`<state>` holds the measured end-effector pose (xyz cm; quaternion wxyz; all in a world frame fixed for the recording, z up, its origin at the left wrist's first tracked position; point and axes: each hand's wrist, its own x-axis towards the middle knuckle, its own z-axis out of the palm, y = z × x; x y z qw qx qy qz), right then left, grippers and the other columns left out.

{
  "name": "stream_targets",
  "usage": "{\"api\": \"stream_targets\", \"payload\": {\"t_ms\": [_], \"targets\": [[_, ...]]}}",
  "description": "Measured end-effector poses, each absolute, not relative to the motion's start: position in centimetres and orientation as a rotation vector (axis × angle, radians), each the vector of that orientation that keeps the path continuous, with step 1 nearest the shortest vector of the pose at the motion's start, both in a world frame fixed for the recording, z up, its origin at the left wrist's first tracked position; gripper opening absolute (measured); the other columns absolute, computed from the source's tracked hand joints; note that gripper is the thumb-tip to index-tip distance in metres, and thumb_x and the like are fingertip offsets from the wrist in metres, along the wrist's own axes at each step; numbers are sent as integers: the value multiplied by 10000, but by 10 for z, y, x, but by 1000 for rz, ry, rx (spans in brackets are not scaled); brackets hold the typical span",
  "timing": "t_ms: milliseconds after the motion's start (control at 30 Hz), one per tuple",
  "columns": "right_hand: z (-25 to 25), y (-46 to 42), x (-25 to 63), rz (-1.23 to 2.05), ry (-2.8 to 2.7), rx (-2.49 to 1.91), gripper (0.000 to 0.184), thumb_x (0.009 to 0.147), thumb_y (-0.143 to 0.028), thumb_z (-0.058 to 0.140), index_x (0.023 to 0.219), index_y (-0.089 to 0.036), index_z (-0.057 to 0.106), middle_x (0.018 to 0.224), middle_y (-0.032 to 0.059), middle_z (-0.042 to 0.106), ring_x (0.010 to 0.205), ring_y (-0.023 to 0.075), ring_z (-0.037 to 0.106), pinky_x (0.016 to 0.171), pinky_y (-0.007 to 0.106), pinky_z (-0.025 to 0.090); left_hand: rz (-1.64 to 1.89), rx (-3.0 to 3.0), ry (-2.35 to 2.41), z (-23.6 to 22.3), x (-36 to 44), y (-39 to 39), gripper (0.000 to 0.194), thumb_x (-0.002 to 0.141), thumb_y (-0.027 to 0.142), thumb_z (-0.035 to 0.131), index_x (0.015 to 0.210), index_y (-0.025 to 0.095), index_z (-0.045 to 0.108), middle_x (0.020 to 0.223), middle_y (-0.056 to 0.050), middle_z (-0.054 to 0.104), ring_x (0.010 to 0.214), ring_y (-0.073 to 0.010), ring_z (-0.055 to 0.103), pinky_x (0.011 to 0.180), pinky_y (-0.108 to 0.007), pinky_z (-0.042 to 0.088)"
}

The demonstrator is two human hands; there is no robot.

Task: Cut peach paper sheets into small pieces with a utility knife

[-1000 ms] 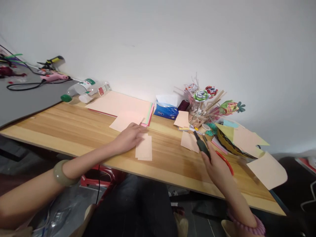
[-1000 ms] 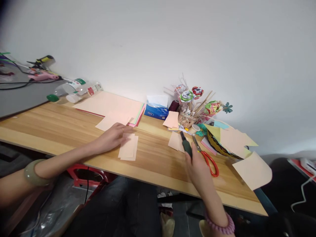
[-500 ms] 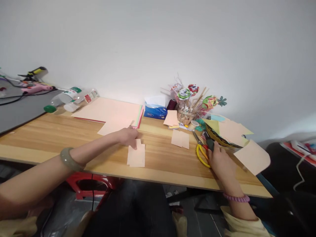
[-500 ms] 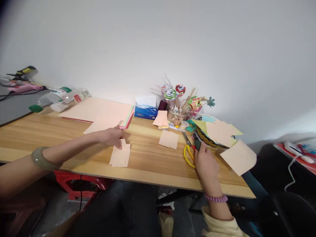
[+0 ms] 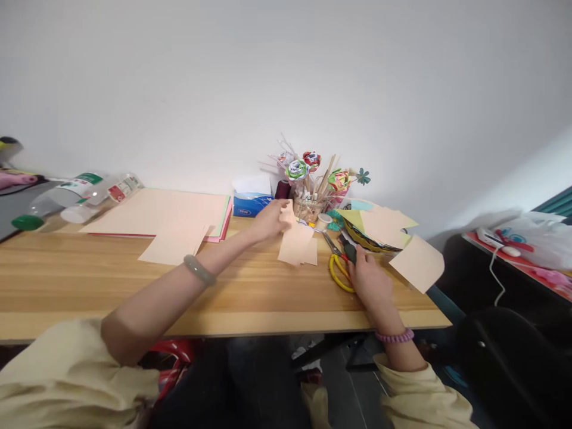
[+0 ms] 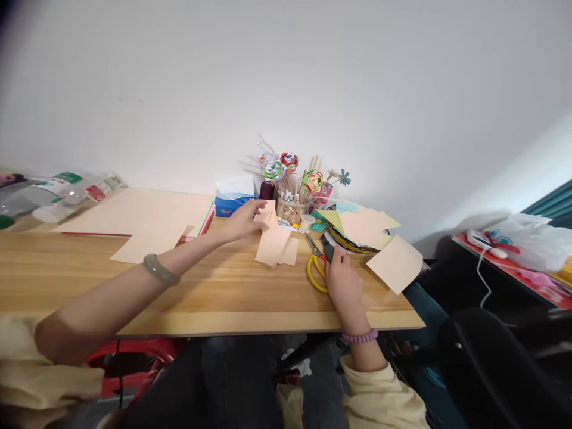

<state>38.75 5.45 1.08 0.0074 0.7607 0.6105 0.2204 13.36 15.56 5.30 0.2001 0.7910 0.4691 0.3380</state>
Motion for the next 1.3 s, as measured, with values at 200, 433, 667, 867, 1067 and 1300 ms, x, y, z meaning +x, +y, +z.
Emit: {"api": "stream_targets", "payload": {"t_ms": [200,433,667,867,1067,1300], "targets": [[11,65,389,698,1961,2324,373,939,-359,345,1218,-135,453,1023,145,596,864,250,626,581,303,461,1143,2131,1458,56,46,137,453,805,329,495,1219,151,456,1240,-106,540,1091,-209,549,914,-355,442],[17,79,378,759,2104,2254,333,922,-316,391,1089,-89,568,936,171,610,891,312,586,641,369,449,866,2117,1682,23,-85,75,486,736,405,500,1154,167,567,1263,-112,566,1208,-299,475,1026,-486,331],[26,70,353,817,2392,2128,388,919,-273,394,1201,-41,524,1088,210,584,962,312,561,784,424,435,290,2453,1632,-3,-107,45,660,855,484,418,1402,126,322,1469,-121,288,1364,-249,241,1101,-437,221],[20,48,298,701,2796,1784,362,910,-243,405,1188,-52,539,1103,190,600,1008,284,551,846,413,444,312,2656,1682,-20,-94,12,542,925,524,296,1281,177,512,1367,-92,472,1264,-230,435,1050,-395,351],[13,14,230,429,3106,1239,278,879,-222,485,1133,-145,569,1082,103,635,988,208,581,852,338,476,296,2686,1730,-19,-103,-5,577,951,505,192,1162,166,608,1265,-122,570,1112,-256,581,910,-393,493],[4,-7,179,-37,3255,966,532,882,-400,507,1308,-92,429,1312,131,515,1194,213,471,997,355,391,517,2702,1644,-25,-105,-38,595,816,606,492,1260,213,541,1346,-113,477,1176,-285,520,937,-395,472]]}}
